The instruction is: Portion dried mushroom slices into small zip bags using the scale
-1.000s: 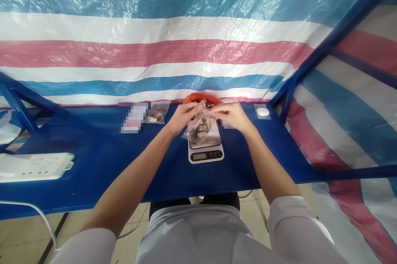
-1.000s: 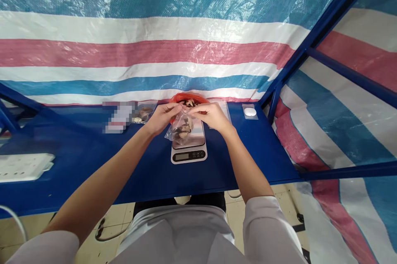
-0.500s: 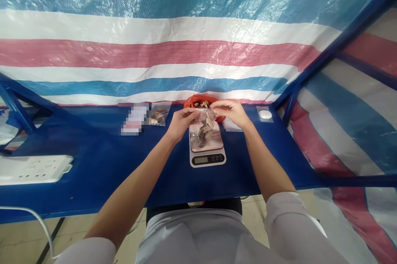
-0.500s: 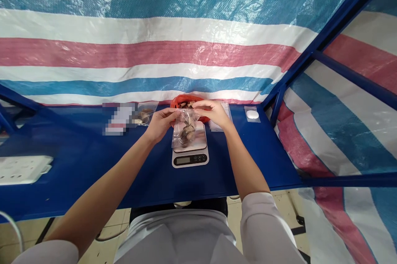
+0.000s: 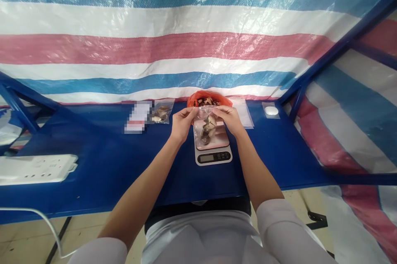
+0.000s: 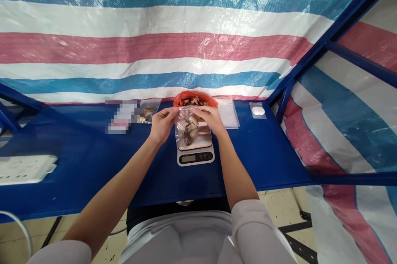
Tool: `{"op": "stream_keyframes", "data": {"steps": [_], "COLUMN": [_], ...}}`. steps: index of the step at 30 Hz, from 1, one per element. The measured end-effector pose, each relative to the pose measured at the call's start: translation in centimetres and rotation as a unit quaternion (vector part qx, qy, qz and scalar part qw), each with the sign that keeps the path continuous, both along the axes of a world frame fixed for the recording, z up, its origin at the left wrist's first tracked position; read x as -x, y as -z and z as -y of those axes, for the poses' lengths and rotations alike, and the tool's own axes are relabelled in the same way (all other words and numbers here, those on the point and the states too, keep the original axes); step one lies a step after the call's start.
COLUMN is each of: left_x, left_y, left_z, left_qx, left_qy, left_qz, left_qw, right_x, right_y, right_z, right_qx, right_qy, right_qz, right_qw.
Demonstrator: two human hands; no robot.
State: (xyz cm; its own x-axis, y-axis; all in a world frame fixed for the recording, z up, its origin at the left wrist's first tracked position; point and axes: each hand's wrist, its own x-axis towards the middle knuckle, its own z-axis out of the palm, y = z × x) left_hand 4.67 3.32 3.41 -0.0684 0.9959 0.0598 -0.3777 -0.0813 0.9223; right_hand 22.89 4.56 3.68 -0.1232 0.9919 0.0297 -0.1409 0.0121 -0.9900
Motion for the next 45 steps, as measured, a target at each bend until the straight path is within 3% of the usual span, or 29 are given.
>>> {"op": "stream_keyframes", "data": {"steps": [9, 16, 28, 36, 45], "left_x": [0.9, 1.4, 1.4, 1.3, 1.1], "left_y": [2.8, 3.1, 2.9, 3.5, 3.6], "left_z": [-0.4, 0.5, 0.6, 0.5, 0.7], "left_qx": [-0.050, -0.055, -0.043, -0.051, -0.037], "left_qy": [-0.079, -0.068, -0.030, -0.041, -0.021], "left_qz": [-0.090, -0.137, -0.041, -0.056, -0.067], "left_qw": [0.992, 0.987, 0.998, 0.996, 0.997], "right_x": [0.0, -0.2, 0.6, 0.1, 0.5], "right_y": [2.0, 2.3, 2.4, 2.1, 2.0], "right_z": [0.4, 0.5, 1.5, 1.6, 1.8], "right_qx": [0.014, -0.028, -0.056, -0.040, -0.061], "right_qy": [0.067, 0.095, 0.125, 0.075, 0.095], "right_qz": [-0.021, 0.007, 0.042, 0.044, 0.031], "right_qw": [0.997, 0.995, 0.990, 0.995, 0.993]}}
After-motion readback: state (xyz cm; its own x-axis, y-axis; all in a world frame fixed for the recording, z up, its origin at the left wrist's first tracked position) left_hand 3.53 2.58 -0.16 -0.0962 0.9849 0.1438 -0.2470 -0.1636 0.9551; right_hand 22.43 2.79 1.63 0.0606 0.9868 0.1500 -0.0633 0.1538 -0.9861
